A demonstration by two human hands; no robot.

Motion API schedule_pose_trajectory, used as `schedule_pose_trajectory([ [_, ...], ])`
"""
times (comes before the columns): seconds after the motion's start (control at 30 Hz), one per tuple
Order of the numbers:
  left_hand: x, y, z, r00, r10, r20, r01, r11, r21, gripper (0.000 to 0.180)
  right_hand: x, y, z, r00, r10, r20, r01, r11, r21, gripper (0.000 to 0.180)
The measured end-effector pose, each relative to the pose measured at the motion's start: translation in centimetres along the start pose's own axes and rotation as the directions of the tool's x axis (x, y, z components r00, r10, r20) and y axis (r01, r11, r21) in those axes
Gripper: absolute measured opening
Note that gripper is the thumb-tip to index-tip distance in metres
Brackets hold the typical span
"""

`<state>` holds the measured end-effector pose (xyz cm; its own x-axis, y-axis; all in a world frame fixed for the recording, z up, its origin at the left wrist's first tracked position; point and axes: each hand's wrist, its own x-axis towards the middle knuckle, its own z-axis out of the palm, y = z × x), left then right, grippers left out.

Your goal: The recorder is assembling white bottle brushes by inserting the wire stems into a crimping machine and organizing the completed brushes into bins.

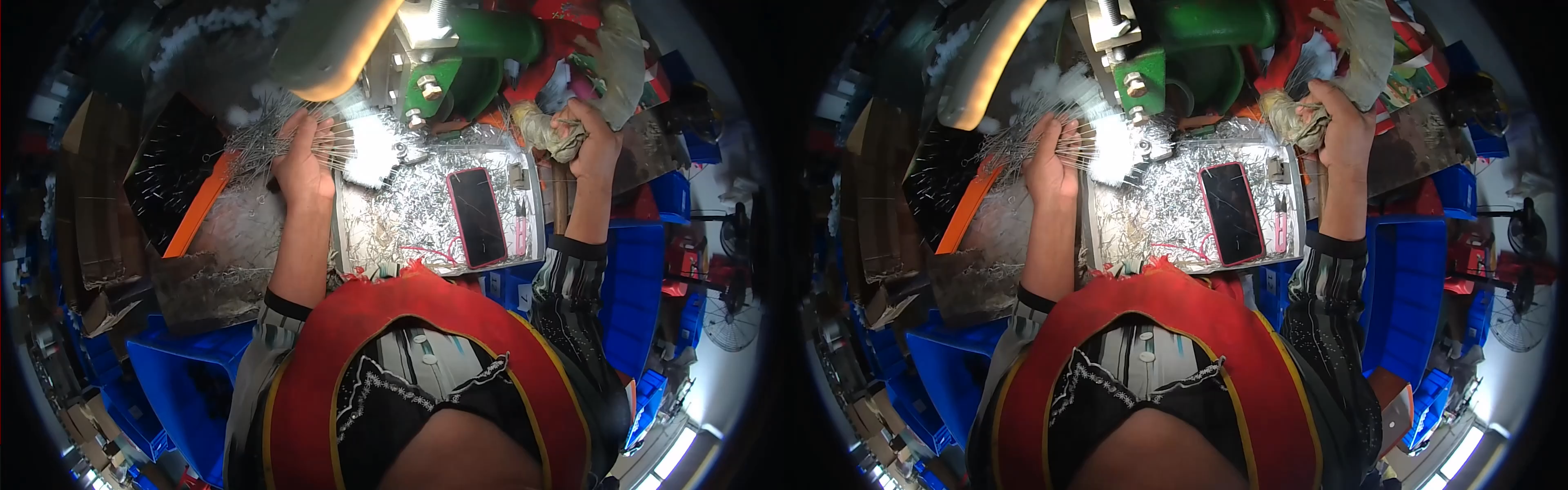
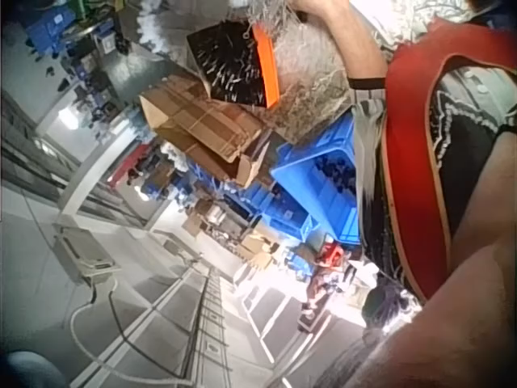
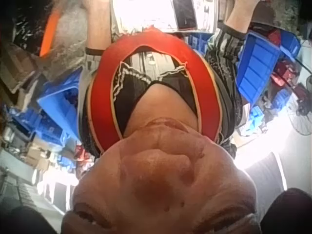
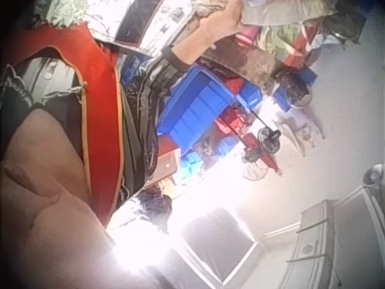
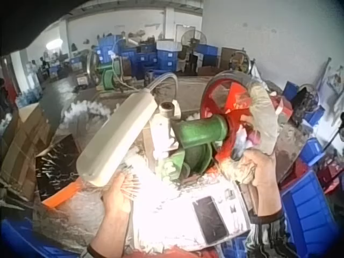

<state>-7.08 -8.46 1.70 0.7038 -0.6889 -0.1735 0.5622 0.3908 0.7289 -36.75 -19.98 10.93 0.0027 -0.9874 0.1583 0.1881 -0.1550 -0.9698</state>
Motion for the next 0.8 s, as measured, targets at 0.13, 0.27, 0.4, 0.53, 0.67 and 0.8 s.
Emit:
schedule_pose_trajectory([
  [0.13, -0.3, 0.1, 0.5, 0.998, -0.031, -0.048, 0.029, 0.999, -0.034, 0.023, 0.1, -0.7, -0.4, 0.999, -0.006, 0.032, 0.007, 0.999, -0.045, 0.009],
  [0.27, -0.4, 0.2, 1.0, 0.997, -0.059, -0.059, 0.055, 0.997, -0.060, 0.022, -0.2, -1.2, -0.1, 1.000, 0.015, -0.002, -0.015, 0.998, -0.064, 0.011],
  [0.4, -0.2, 0.0, 1.0, 0.996, -0.037, -0.083, 0.032, 0.997, -0.066, 0.022, 0.1, -2.3, 0.0, 0.997, 0.076, -0.006, -0.077, 0.993, -0.093, 0.011],
  [0.53, 0.1, -0.1, 0.9, 0.996, -0.019, -0.090, 0.013, 0.998, -0.059, 0.022, 0.6, -3.5, 0.4, 0.991, 0.130, 0.033, -0.125, 0.985, -0.118, 0.011],
  [0.67, 0.2, 0.0, 0.9, 0.997, -0.010, -0.081, 0.005, 0.998, -0.055, 0.022, 0.0, -0.9, 0.5, 0.999, -0.039, 0.003, 0.039, 0.998, -0.043, 0.011],
  [0.8, 0.2, 0.0, 1.6, 0.998, -0.028, -0.058, 0.027, 0.999, -0.020, 0.024, 1.1, 6.1, -2.1, 0.786, -0.575, 0.226, 0.612, 0.776, -0.154, 0.009],
])
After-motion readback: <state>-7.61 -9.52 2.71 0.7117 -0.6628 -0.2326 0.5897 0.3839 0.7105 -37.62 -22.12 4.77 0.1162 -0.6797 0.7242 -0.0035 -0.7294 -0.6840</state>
